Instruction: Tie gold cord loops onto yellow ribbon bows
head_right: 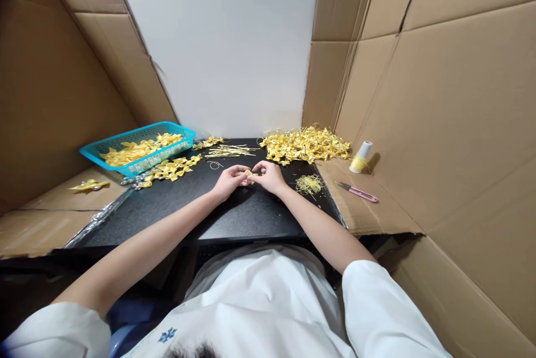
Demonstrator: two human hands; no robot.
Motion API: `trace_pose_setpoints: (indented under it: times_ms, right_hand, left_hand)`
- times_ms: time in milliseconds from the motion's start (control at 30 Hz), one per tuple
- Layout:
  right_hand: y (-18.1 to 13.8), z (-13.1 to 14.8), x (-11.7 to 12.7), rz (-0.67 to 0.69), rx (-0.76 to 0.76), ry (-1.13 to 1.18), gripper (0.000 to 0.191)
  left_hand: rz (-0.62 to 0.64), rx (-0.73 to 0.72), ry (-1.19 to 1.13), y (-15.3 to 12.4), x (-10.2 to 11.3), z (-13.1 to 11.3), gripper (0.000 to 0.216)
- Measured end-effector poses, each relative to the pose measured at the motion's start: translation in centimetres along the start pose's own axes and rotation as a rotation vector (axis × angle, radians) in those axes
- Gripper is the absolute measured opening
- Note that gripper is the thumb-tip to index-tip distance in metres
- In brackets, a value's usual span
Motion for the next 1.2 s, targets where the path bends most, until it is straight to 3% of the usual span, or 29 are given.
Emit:
trace_pose_setpoints:
  times_ms: [167, 300, 433, 533, 600, 667, 767, 867, 1000, 1200]
  right_hand:
    - [-0.6, 0.4, -0.2, -0.019, 0.144, -0.106, 0.019]
    - [-0.9, 0.2, -0.9, 0.019, 0.191, -0.061, 0.019]
    - [0.4, -0.6, -0.7, 0.033, 0.006, 0.188, 0.029]
    - [2.2, -1.3, 1.0, -0.047, -0.18, 0.464, 0.02]
    - [3.2, -1.8, 2.5, -0.12, -0.264, 0.599, 0.013]
    - [3.9, -2.4, 3.8, -0.182, -0.35, 0.696, 0.007]
    - [3.9, -3.3, 4.3, -0.203, -0.498, 0.733, 0.007]
    - [3.6, -3.8, 3.5, -0.177, -0.574, 0.697, 0.01]
    - [3.5, -3.7, 2.2, -0.153, -0.627, 0.652, 0.015]
    - [5.0, -2.9, -0.1, -0.074, -0.765, 0.48, 0.025]
  left_hand:
    - [-0.023, 0.063, -0.038, 0.0, 0.1, 0.0, 0.041]
    - [-0.007, 0.081, -0.067, -0.1, 0.2, -0.3, 0.034]
    - [0.024, 0.07, -0.069, 0.1, 0.1, -0.3, 0.036]
    - [0.027, 0.057, -0.049, 0.2, 0.1, -0.2, 0.033]
    - [0.041, -0.045, 0.019, 0.0, 0.2, -0.8, 0.029]
    - [0.104, -0.268, 0.185, -0.6, 0.1, -1.9, 0.022]
    - [0.299, -0.681, 0.553, -2.5, -0.9, -3.6, 0.006]
    - [0.502, -0.946, 0.815, -4.5, -2.1, -4.1, 0.014]
    - [0.637, -1.073, 1.074, -6.0, -3.3, -3.6, 0.014]
    - [0.569, -1.013, 1.219, -6.5, -3.9, -3.1, 0.025]
Point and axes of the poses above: each hand's wrist, its own y-axis towards the middle knuckle, its own x-axis out of the back of the hand, z = x × y, the point moved 5 cm from there along y, towards the middle knuckle, and after that the axes turned 13 degrees about -z, right-handed, at the moved point
